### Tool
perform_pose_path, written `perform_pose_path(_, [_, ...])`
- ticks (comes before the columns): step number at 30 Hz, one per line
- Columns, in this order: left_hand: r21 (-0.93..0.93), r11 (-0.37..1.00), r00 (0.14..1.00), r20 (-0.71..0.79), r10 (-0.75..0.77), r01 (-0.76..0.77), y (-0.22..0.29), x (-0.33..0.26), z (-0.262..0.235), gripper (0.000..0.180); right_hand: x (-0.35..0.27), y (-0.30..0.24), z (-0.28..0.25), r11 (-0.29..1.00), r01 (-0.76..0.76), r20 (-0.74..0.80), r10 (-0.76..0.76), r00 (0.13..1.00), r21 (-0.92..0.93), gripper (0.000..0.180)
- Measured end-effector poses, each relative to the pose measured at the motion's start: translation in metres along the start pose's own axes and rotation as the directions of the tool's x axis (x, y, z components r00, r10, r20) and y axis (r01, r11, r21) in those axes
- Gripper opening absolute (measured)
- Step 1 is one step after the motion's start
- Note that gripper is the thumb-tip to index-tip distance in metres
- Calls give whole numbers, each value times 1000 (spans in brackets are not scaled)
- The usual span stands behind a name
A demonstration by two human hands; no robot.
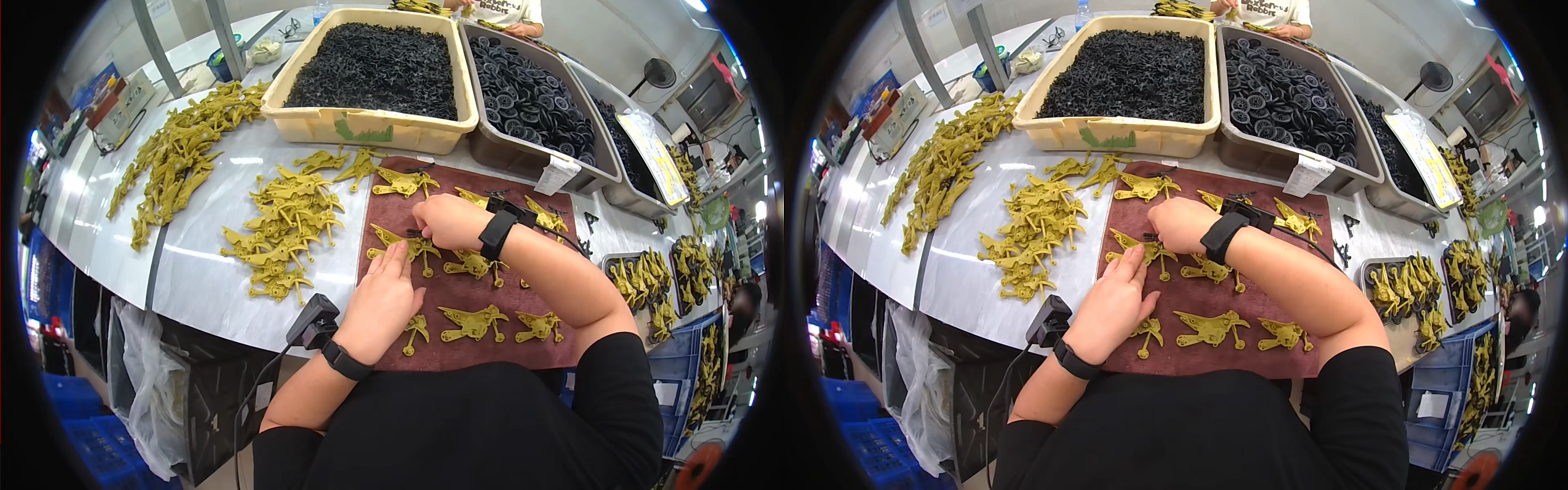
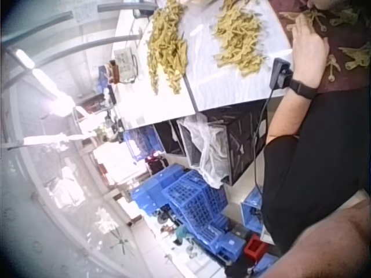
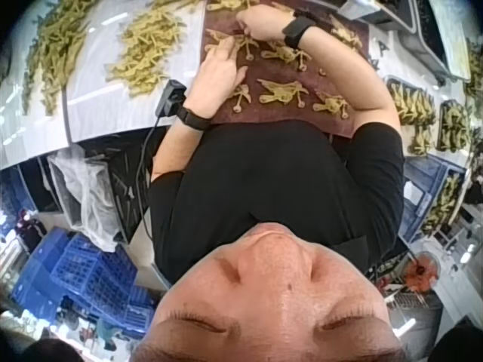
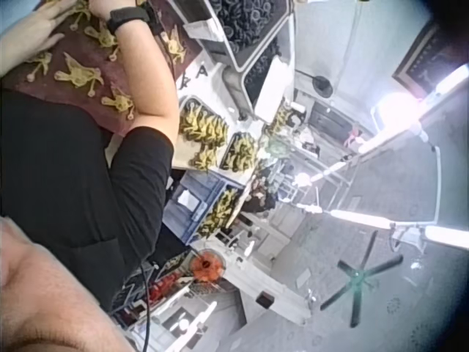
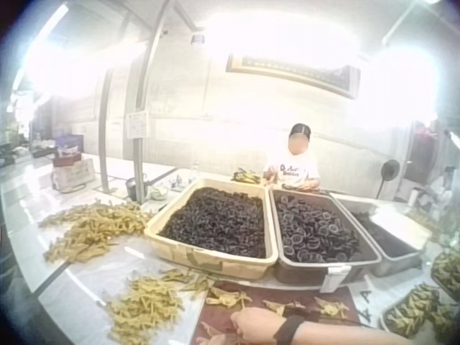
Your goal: Assembling small yellow toy motorcycles by attaching black rubber tires to the frame.
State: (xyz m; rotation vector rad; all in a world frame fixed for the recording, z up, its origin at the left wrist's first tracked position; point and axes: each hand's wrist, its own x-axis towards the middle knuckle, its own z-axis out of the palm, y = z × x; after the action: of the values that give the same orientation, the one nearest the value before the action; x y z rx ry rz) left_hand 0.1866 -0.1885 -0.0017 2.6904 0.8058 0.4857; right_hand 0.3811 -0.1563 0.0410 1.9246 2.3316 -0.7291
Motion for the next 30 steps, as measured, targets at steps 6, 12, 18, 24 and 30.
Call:
perform_pose_path(6, [24,1000,1000,-9,-7,7,2,1,1,51,1,-11,17,951,-5,-159,-46,986,-309,16])
perform_pose_path(12, [18,1000,1000,-21,-4,5,7,6,-1,48,1,-6,21,955,0,-245,-76,966,-296,16])
perform_pose_path(18, [21,999,999,-10,32,-31,1,4,0,43,-37,19,13,997,74,-566,-44,823,30,10])
perform_pose_path(24, [43,998,999,-23,38,-37,-3,1,1,43,-135,151,-27,869,-495,-563,399,724,-22,12])
perform_pose_path(30, [102,989,994,-20,107,-105,23,10,-20,42,-187,241,12,625,-774,-549,685,478,106,12])
